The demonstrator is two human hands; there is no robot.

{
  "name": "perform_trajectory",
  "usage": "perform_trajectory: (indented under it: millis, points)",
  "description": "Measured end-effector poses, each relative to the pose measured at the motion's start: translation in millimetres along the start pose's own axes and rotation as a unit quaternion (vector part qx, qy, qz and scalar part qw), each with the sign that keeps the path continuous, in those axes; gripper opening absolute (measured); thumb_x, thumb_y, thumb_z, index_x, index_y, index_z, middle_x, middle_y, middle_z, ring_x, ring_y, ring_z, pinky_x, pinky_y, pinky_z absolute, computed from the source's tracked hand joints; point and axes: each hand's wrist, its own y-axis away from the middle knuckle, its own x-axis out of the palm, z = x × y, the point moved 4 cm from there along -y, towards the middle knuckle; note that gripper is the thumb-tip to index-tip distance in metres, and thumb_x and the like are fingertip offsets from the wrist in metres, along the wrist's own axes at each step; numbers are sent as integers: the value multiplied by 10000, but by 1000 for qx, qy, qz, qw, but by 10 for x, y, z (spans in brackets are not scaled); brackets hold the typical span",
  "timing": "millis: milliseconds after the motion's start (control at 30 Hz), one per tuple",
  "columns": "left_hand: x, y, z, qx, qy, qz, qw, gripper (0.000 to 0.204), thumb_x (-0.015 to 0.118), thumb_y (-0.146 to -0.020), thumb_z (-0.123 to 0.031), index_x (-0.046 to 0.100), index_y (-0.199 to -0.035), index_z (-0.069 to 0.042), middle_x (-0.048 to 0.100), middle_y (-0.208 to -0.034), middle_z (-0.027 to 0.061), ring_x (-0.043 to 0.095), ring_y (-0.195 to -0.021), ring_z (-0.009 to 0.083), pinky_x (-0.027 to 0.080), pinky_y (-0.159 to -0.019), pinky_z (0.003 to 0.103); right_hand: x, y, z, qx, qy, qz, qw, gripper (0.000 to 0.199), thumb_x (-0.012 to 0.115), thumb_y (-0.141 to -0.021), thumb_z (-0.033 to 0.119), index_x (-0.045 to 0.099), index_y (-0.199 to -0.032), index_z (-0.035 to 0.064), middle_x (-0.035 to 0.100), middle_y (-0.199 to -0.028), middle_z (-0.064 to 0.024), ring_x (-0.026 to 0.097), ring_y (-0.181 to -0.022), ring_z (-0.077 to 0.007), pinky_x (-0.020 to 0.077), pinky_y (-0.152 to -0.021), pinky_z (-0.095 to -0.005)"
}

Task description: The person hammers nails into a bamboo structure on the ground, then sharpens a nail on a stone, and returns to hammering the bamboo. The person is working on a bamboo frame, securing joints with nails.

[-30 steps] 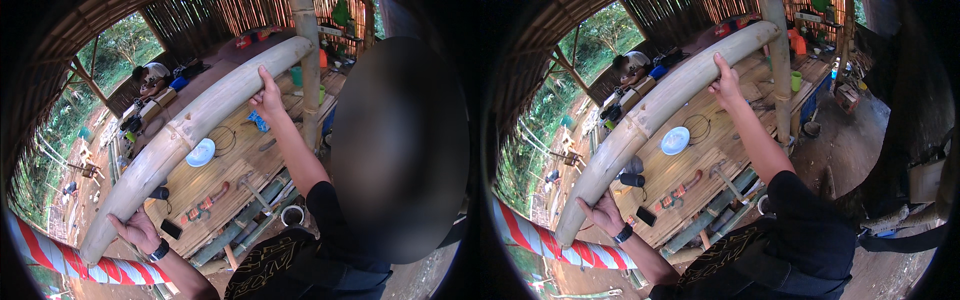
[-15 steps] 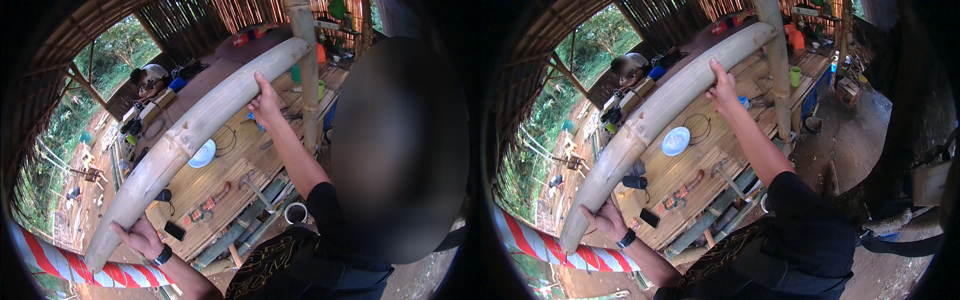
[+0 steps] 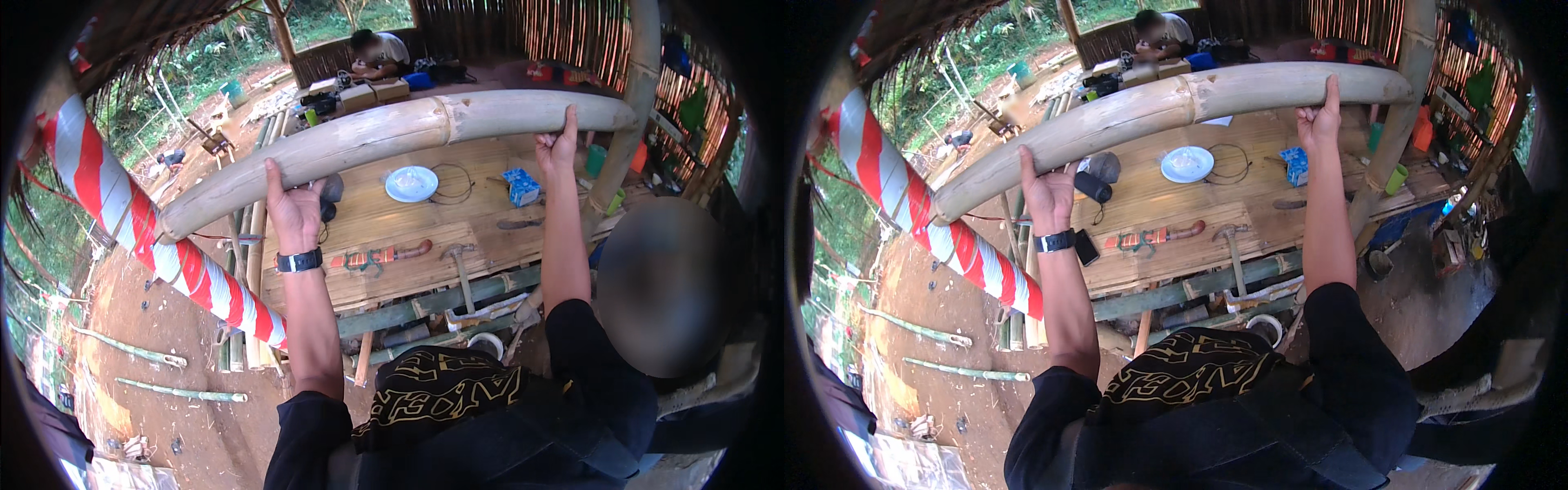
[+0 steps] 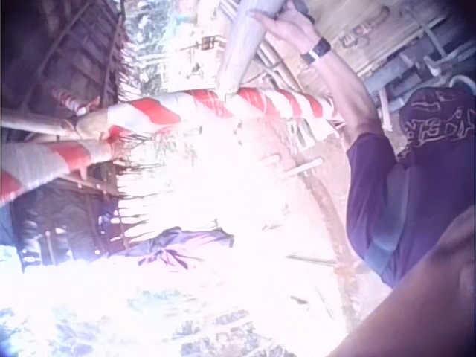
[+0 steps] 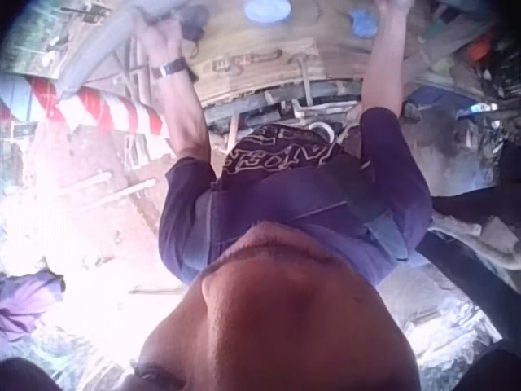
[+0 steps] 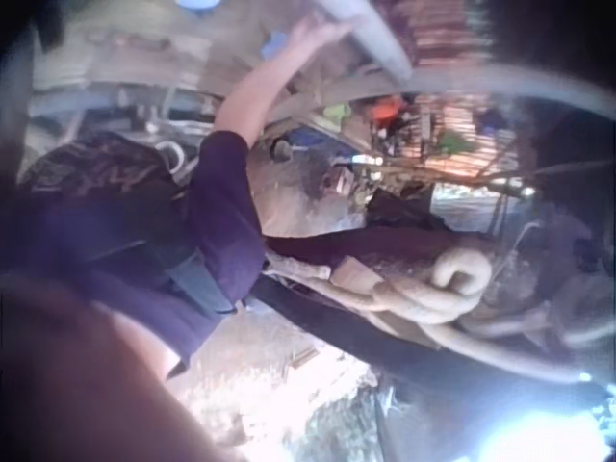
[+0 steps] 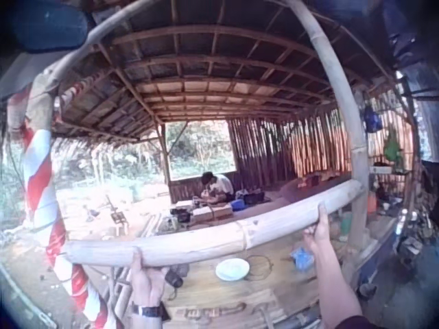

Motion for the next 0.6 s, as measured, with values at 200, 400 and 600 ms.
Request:
perform_trajectory:
  millis: [200, 400, 600]
  points:
    - [80, -34, -27, 3, 1, -11, 1000, 750, 703, -857, -419, 352, -1385, -18, 388, -1399, 189, 397, -1309, 343, 317, -1097, 599, -14, -9, 28, 23, -24, -14, 999, 444, 689, -855, 487, 541, -1083, 136, 570, -855, 16, 331, -463, -62, 319, -437, -207]
    - [-17, -155, 29, -2, 23, 17, 1000, 733, 717, -850, -407, 368, -1396, -64, 407, -1397, 155, 389, -1304, 325, 323, -1073, 604, -7, -13, 32, 23, -31, -50, 998, 414, 691, -863, 455, 556, -1070, 123, 580, -844, 6, 352, -468, -57, 319, -426, -211]
    - [-13, -75, 17, 0, 14, 6, 1000, 734, 726, -845, -394, 369, -1388, -55, 401, -1414, 153, 381, -1315, 326, 314, -1088, 601, 53, 96, 47, 21, -27, -40, 999, 370, 681, -875, 425, 569, -1051, 120, 564, -773, 20, 349, -458, -57, 310, -424, -224]
